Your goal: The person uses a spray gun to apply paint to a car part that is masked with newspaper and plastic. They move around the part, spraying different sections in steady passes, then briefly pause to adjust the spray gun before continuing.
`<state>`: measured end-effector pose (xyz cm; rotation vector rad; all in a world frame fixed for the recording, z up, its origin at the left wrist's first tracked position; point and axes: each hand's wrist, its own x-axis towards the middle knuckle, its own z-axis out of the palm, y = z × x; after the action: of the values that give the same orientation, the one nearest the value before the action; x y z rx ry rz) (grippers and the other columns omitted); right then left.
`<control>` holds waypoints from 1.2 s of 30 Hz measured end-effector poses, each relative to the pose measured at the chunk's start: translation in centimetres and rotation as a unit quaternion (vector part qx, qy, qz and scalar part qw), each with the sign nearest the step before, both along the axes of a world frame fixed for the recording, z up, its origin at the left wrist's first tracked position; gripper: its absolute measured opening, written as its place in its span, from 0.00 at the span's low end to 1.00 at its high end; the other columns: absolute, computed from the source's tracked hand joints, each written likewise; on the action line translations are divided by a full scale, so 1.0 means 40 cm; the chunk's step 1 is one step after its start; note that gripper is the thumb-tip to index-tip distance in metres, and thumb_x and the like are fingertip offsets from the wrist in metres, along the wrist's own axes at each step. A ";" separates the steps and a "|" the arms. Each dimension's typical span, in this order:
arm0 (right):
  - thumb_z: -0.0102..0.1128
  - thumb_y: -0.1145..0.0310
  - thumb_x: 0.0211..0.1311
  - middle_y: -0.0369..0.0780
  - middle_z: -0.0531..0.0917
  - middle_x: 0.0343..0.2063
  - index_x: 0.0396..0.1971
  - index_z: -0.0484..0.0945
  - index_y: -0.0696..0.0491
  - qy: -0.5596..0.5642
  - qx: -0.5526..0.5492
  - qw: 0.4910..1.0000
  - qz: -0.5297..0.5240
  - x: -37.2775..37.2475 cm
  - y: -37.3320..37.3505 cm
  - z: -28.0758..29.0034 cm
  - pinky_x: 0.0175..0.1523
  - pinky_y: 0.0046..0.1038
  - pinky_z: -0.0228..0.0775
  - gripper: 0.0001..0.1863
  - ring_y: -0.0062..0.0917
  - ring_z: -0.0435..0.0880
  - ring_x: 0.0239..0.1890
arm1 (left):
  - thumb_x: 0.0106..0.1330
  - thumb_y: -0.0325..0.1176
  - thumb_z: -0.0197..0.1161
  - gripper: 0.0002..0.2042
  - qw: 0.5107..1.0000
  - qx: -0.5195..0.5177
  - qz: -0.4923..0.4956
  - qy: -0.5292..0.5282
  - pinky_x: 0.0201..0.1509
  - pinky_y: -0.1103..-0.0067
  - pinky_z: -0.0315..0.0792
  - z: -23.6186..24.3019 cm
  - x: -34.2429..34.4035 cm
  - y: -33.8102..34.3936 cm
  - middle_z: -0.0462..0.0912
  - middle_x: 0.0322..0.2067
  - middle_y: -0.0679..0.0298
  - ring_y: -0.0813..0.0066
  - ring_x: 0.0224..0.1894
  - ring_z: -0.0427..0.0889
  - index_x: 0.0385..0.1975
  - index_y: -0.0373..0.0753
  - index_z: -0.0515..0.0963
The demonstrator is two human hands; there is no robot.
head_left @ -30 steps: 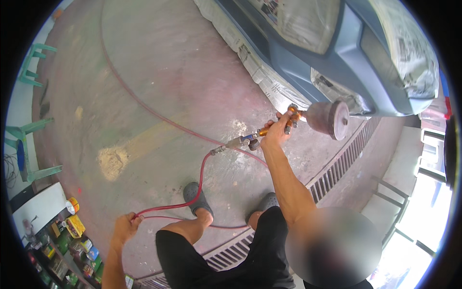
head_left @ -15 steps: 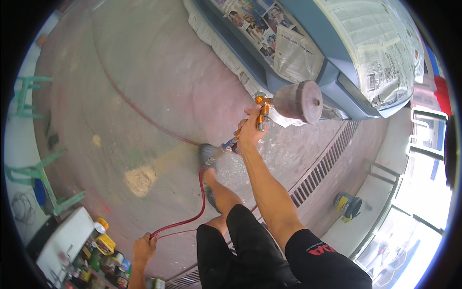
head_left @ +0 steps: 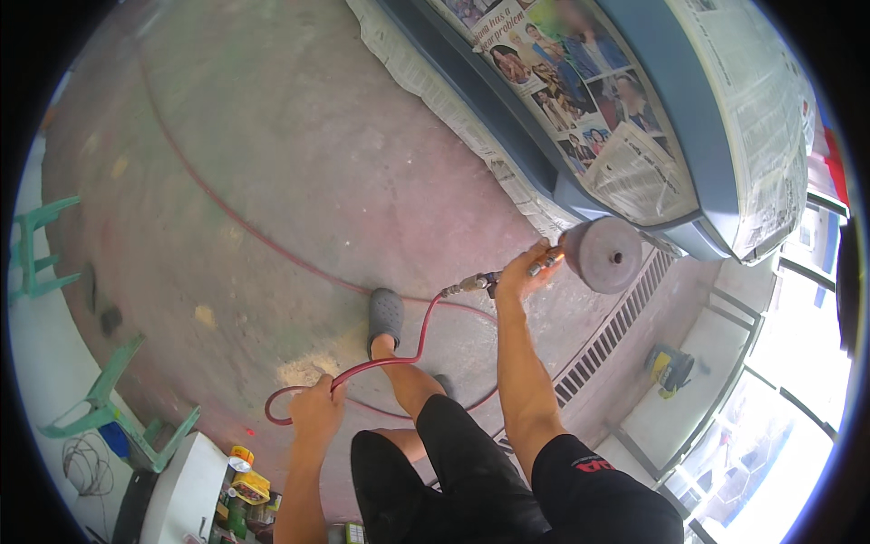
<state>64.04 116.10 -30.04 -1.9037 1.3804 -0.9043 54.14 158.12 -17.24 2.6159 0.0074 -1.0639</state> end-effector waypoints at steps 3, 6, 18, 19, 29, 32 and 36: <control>0.60 0.53 0.88 0.48 0.82 0.56 0.59 0.79 0.61 -0.007 0.119 0.987 0.106 0.029 0.032 -0.067 0.60 0.41 0.70 0.23 0.34 0.80 0.55 | 0.78 0.51 0.68 0.19 0.999 -0.014 -0.028 0.017 0.42 0.47 0.81 -0.014 0.105 -0.022 0.90 0.28 0.45 0.37 0.34 0.91 0.36 0.40 0.85; 0.66 0.58 0.86 0.32 0.83 0.32 0.49 0.82 0.55 -0.069 0.140 0.971 0.178 0.080 0.108 -0.128 0.34 0.24 0.68 0.14 0.14 0.75 0.29 | 0.78 0.52 0.67 0.19 0.998 -0.005 -0.041 0.042 0.44 0.48 0.82 -0.013 0.185 -0.009 0.91 0.30 0.45 0.37 0.36 0.91 0.36 0.39 0.85; 0.63 0.55 0.87 0.29 0.74 0.24 0.38 0.77 0.53 -0.174 0.178 0.966 -0.073 0.193 0.156 0.032 0.32 0.22 0.66 0.18 0.16 0.75 0.26 | 0.77 0.47 0.71 0.18 0.998 -0.025 -0.062 0.005 0.42 0.50 0.78 0.102 0.481 0.056 0.87 0.28 0.45 0.35 0.36 0.88 0.35 0.37 0.84; 0.63 0.54 0.87 0.29 0.73 0.22 0.37 0.76 0.53 -0.188 0.195 0.957 -0.104 0.211 0.151 0.040 0.31 0.22 0.65 0.19 0.15 0.74 0.25 | 0.77 0.47 0.71 0.18 0.997 -0.024 -0.066 0.009 0.41 0.50 0.78 0.105 0.517 0.063 0.87 0.28 0.44 0.35 0.36 0.88 0.34 0.37 0.84; 0.63 0.51 0.87 0.29 0.72 0.23 0.36 0.73 0.50 -0.140 0.251 0.956 -0.054 0.661 0.364 0.002 0.26 0.23 0.61 0.21 0.14 0.70 0.22 | 0.78 0.49 0.70 0.19 0.995 0.003 -0.088 0.053 0.42 0.49 0.78 0.058 0.930 0.246 0.88 0.27 0.45 0.35 0.35 0.89 0.34 0.38 0.84; 0.64 0.52 0.87 0.29 0.72 0.23 0.36 0.72 0.50 -0.134 0.256 0.957 -0.029 0.824 0.451 -0.005 0.26 0.23 0.61 0.20 0.13 0.70 0.22 | 0.78 0.50 0.70 0.19 0.993 0.007 -0.085 0.076 0.43 0.49 0.79 0.054 1.049 0.320 0.88 0.28 0.44 0.35 0.35 0.89 0.33 0.38 0.84; 0.65 0.52 0.86 0.29 0.72 0.24 0.38 0.71 0.49 -0.127 0.249 0.960 0.001 1.034 0.555 0.008 0.27 0.23 0.62 0.19 0.13 0.70 0.23 | 0.78 0.50 0.69 0.20 0.993 0.011 -0.079 0.092 0.44 0.49 0.78 0.053 1.175 0.422 0.88 0.28 0.44 0.35 0.35 0.89 0.32 0.37 0.84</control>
<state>105.39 138.31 -29.72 -1.3591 1.2983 -0.6881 101.13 175.00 -15.11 2.5624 -0.1489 -1.3616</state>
